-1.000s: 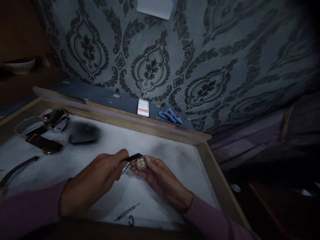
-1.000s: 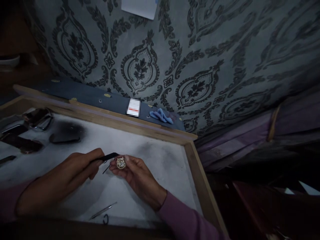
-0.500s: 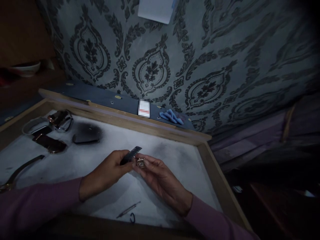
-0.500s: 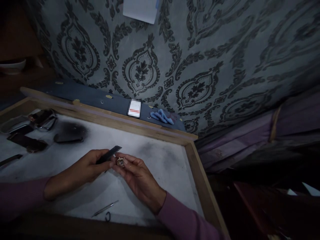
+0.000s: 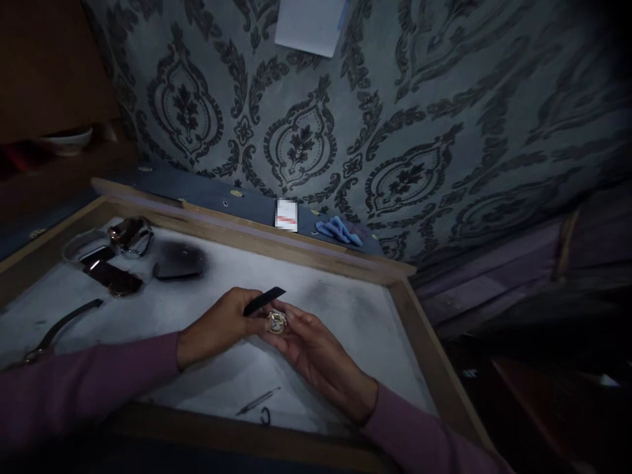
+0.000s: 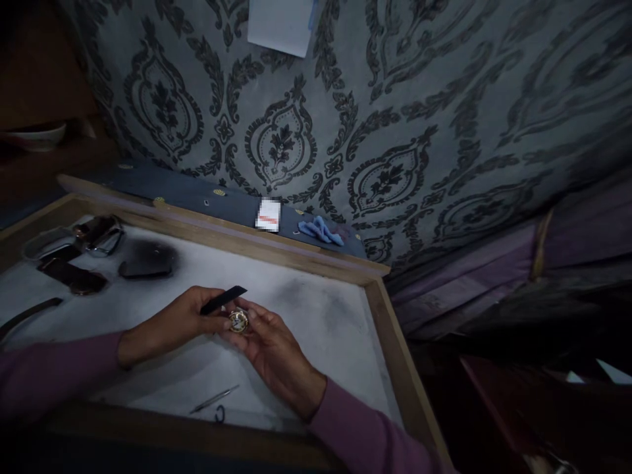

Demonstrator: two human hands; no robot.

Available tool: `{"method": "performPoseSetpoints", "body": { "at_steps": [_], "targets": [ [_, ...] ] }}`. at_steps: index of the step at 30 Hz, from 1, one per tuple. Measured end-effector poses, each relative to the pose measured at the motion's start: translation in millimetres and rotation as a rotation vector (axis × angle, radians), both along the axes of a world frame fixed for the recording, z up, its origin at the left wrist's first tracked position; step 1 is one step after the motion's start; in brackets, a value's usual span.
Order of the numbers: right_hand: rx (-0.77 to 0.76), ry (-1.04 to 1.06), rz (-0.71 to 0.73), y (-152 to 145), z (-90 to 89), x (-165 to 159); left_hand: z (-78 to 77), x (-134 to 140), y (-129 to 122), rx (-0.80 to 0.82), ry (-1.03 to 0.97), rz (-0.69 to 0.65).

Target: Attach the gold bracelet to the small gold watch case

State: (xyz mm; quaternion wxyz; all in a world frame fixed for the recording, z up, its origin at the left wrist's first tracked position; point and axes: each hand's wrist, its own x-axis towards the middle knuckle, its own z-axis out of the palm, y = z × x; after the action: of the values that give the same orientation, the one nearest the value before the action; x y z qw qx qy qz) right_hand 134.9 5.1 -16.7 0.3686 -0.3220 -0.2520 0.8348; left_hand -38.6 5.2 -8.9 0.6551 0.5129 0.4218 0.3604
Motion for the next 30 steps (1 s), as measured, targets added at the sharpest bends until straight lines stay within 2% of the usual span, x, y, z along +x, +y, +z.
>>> {"method": "performPoseSetpoints", "body": {
  "at_steps": [3,9,11,17,20,25,30],
  "targets": [
    [-0.027,0.014,0.04,-1,1.6,1,4.9,-5,2,-0.037,0.002,-0.071],
    [-0.03,0.016,0.226,0,10.6,4,14.0,-11,5,-0.048,-0.061,-0.253],
    [-0.033,0.001,0.237,1,11.3,6,16.2,-11,4,-0.023,-0.048,-0.259],
    [0.005,-0.043,0.171,5,8.3,8,19.3,-16,4,0.113,0.191,-0.075],
    [0.047,-0.063,0.131,6,9.4,9,20.6,-21,3,0.179,0.276,-0.039],
    [0.143,-0.074,0.084,7,10.1,12,22.6,-23,-8,0.422,0.565,-0.094],
    [0.265,-0.077,0.076,9,3.1,13,15.3,-17,-20,0.622,0.885,-0.262]
  ]
}}
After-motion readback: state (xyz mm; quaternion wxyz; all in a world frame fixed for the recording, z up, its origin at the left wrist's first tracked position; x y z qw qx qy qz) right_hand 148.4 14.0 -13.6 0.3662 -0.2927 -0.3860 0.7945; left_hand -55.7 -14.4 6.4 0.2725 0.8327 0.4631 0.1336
